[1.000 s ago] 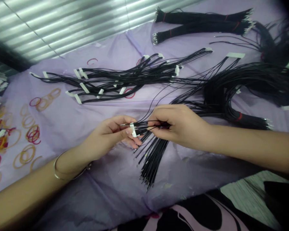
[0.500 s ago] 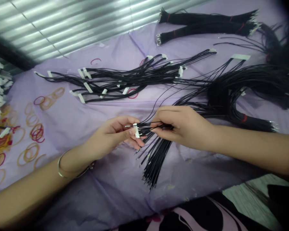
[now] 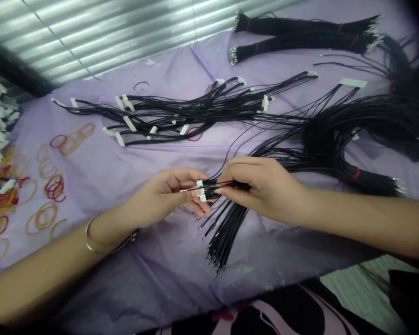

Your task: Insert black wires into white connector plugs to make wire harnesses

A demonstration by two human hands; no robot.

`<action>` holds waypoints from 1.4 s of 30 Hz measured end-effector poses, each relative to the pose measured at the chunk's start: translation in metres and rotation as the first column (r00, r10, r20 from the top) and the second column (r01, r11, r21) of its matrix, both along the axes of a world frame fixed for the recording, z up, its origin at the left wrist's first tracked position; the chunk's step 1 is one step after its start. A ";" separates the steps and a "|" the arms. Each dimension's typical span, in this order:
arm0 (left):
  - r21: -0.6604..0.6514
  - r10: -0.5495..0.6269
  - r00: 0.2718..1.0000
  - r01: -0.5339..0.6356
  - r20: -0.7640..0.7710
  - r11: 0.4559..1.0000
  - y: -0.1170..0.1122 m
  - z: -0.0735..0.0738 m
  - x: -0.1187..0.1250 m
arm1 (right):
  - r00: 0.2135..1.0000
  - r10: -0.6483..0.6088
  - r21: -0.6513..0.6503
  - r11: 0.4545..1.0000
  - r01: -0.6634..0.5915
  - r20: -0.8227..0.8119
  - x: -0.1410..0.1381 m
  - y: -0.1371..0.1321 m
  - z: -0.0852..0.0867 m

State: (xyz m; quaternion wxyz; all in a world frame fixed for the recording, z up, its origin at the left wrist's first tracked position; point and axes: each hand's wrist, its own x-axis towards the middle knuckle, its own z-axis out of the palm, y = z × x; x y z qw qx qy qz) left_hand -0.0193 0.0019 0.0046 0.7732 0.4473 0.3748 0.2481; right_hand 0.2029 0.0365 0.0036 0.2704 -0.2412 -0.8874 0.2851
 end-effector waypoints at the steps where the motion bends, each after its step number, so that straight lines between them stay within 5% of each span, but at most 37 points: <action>1: -0.004 0.003 1.000 -0.003 -0.024 1.000 0.000 0.000 0.000 | 1.000 -0.016 -0.015 1.000 0.016 0.000 -0.001 -0.001 0.000; 15: -0.044 0.077 0.996 -0.079 -0.043 0.996 0.000 0.004 0.005 | 0.993 -0.068 -0.126 0.989 0.080 0.101 -0.004 -0.003 0.003; 42: 0.009 0.058 0.982 -0.058 -0.180 0.998 0.001 0.007 0.009 | 0.998 -0.036 -0.087 0.996 0.031 -0.058 -0.012 -0.006 -0.008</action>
